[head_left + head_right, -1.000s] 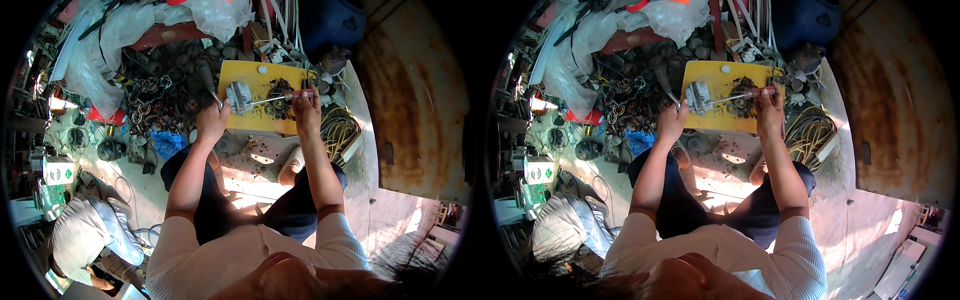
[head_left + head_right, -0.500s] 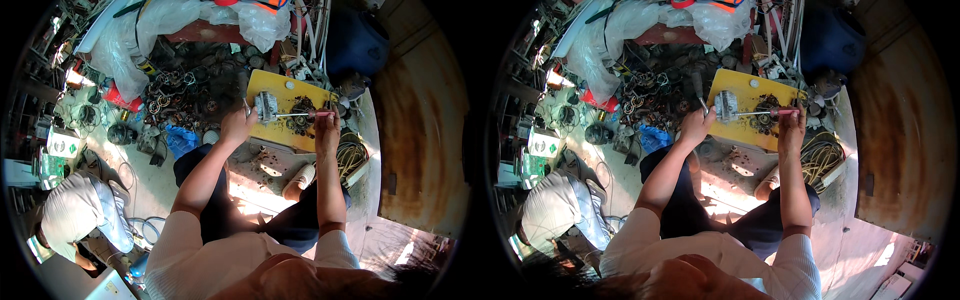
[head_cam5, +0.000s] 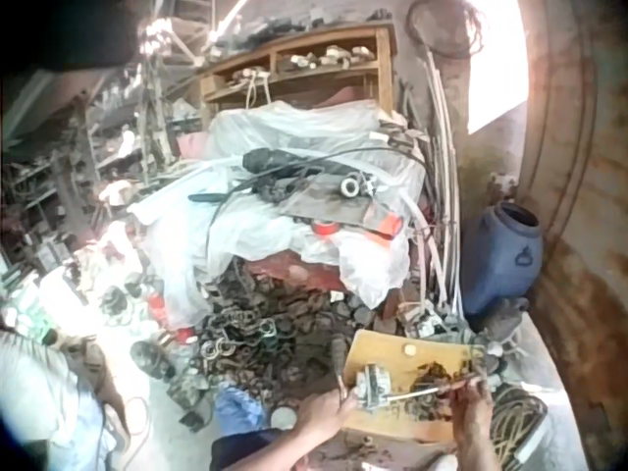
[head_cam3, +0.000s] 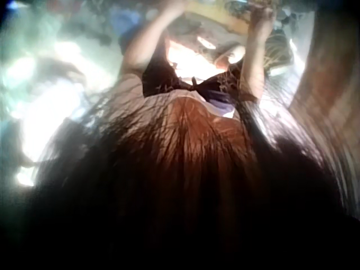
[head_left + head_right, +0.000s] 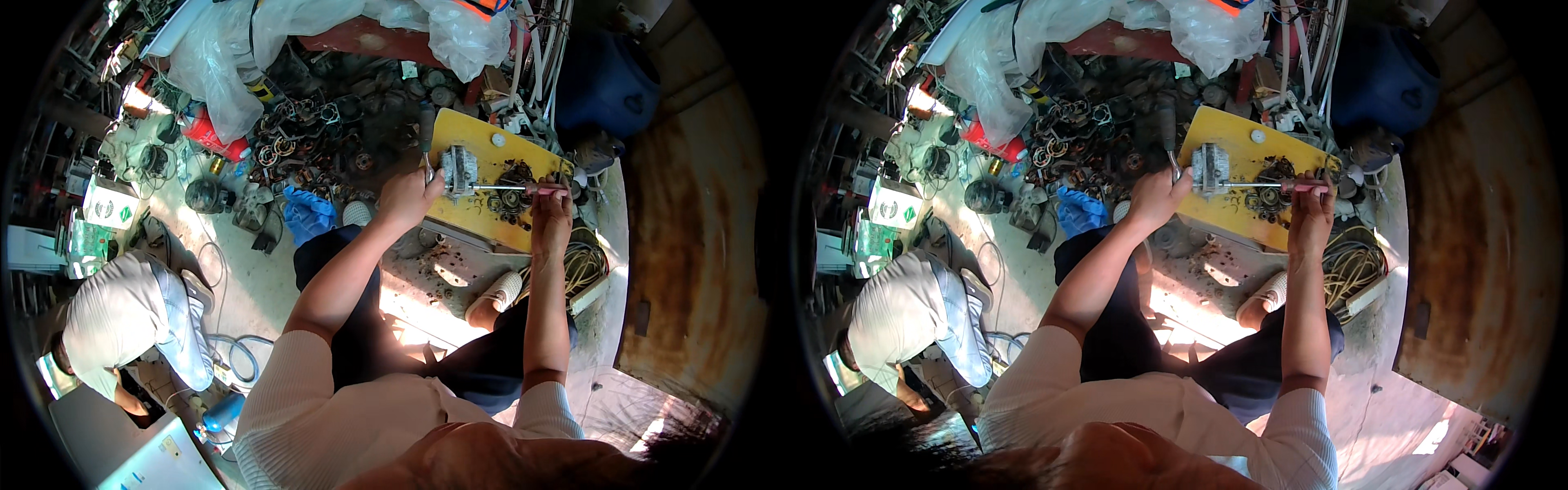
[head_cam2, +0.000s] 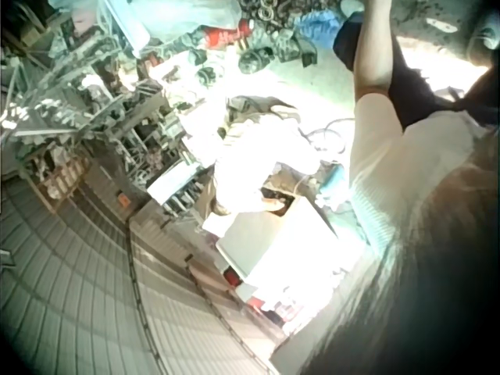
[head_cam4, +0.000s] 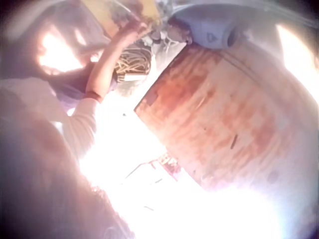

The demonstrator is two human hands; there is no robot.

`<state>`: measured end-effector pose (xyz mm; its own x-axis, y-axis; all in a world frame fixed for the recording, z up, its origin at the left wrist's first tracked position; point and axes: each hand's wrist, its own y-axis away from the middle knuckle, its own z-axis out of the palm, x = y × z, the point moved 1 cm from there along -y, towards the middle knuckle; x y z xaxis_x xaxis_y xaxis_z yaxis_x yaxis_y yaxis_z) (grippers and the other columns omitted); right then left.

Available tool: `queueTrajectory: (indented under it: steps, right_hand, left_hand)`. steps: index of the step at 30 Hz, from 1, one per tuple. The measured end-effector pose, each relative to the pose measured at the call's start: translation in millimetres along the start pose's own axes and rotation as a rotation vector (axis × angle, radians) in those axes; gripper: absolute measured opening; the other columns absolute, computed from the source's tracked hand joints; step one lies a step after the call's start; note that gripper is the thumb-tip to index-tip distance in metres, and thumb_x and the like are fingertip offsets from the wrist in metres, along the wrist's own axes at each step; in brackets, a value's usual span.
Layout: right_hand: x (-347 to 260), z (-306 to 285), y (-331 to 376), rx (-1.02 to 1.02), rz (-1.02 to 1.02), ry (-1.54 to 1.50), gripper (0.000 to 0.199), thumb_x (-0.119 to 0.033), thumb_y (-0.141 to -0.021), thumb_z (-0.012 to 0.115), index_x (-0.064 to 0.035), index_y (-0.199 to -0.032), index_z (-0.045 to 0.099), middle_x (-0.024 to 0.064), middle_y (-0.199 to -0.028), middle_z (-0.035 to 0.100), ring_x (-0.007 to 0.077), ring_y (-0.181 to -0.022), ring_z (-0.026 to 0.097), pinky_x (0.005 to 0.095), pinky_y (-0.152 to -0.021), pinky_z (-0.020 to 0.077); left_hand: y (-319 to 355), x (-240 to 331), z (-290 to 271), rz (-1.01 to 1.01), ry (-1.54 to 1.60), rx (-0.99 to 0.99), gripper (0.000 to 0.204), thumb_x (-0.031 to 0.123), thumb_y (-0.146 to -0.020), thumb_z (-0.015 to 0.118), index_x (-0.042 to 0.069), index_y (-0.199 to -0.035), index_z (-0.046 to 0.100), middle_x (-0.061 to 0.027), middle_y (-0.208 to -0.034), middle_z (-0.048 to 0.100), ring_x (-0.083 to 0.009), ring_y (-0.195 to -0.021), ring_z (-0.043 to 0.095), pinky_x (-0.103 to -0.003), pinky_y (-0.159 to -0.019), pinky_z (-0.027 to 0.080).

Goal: The person unscrews and removes components from a small motor using a screwdriver.

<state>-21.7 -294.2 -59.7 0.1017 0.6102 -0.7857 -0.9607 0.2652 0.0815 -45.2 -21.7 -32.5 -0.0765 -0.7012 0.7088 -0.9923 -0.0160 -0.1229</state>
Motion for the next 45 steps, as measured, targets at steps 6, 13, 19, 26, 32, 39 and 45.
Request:
queueTrajectory:
  steps: [6,13,19,26,32,39,45]
  right_hand:
    - [1.3,-10.6,-4.1,0.086,0.07,0.058,0.041,-0.018,-0.099,0.056,-0.013,-0.138,0.042,0.0075,-0.122,0.06,0.0224,-0.113,0.06,0.0412,-0.098,0.0479]
    - [5.1,-3.9,-2.0,0.027,0.052,0.028,0.045,-0.02,-0.101,0.054,-0.0197,-0.142,0.036,0.0084,-0.12,0.06,0.0215,-0.11,0.059,0.0399,-0.099,0.0467]
    - [0.5,-7.3,-0.4,0.058,0.066,0.124,0.04,-0.03,-0.099,0.058,-0.0208,-0.136,0.045,-0.0026,-0.095,0.063,0.0076,-0.081,0.059,0.0298,-0.086,0.0483]
    - [3.4,-5.8,-4.0,0.05,0.015,-0.033,0.035,-0.023,-0.1,0.056,-0.0148,-0.133,0.047,0.0048,-0.108,0.062,0.0182,-0.098,0.063,0.031,-0.082,0.0532]
    - [1.3,-10.5,-5.2,0.075,0.077,-0.016,0.035,-0.022,-0.1,0.055,-0.0147,-0.133,0.046,0.0043,-0.11,0.061,0.018,-0.096,0.062,0.032,-0.086,0.0515]
    - [5.6,-8.6,-6.3,0.041,0.047,-0.12,0.032,-0.023,-0.101,0.054,-0.0138,-0.13,0.045,0.0049,-0.109,0.061,0.0196,-0.099,0.062,0.0324,-0.089,0.0502]
    - [6.2,-7.4,-1.7,0.027,0.108,-0.031,0.035,-0.026,-0.101,0.055,-0.0185,-0.133,0.044,0.0036,-0.107,0.06,0.019,-0.099,0.061,0.0329,-0.085,0.05]
  left_hand:
    - [-2.1,-7.3,7.2,0.015,-0.026,0.036,0.046,0.043,-0.098,0.045,0.004,-0.081,0.063,-0.0188,-0.068,0.064,-0.0404,-0.067,0.063,-0.05,-0.064,0.049]
    - [0.1,0.1,0.6,-0.003,0.01,0.015,0.044,0.042,-0.098,0.045,0.004,-0.084,0.064,-0.019,-0.07,0.064,-0.04,-0.068,0.063,-0.049,-0.065,0.049]
    - [-0.7,1.4,0.3,-0.004,-0.003,-0.007,0.04,0.041,-0.097,0.047,0.005,-0.089,0.063,-0.0202,-0.072,0.064,-0.0417,-0.072,0.063,-0.05,-0.065,0.048]
    - [-2.3,-4.7,4.2,0.002,0.003,-0.028,0.038,0.039,-0.097,0.047,0.005,-0.096,0.063,-0.0212,-0.079,0.066,-0.0425,-0.077,0.064,-0.05,-0.068,0.049]
    - [-3.5,-5.5,5.7,-0.002,-0.008,-0.033,0.037,0.038,-0.097,0.047,0.005,-0.098,0.063,-0.0213,-0.08,0.066,-0.0426,-0.077,0.064,-0.05,-0.069,0.049]
    - [-3.5,-3.0,6.6,0.037,0.004,0.032,0.046,0.043,-0.098,0.044,0.004,-0.084,0.064,-0.0204,-0.07,0.064,-0.041,-0.069,0.064,-0.051,-0.065,0.049]
    - [-3.4,-6.2,7.0,0.046,-0.01,0.034,0.046,0.042,-0.097,0.045,0.003,-0.082,0.064,-0.0202,-0.07,0.065,-0.0404,-0.067,0.064,-0.05,-0.064,0.05]
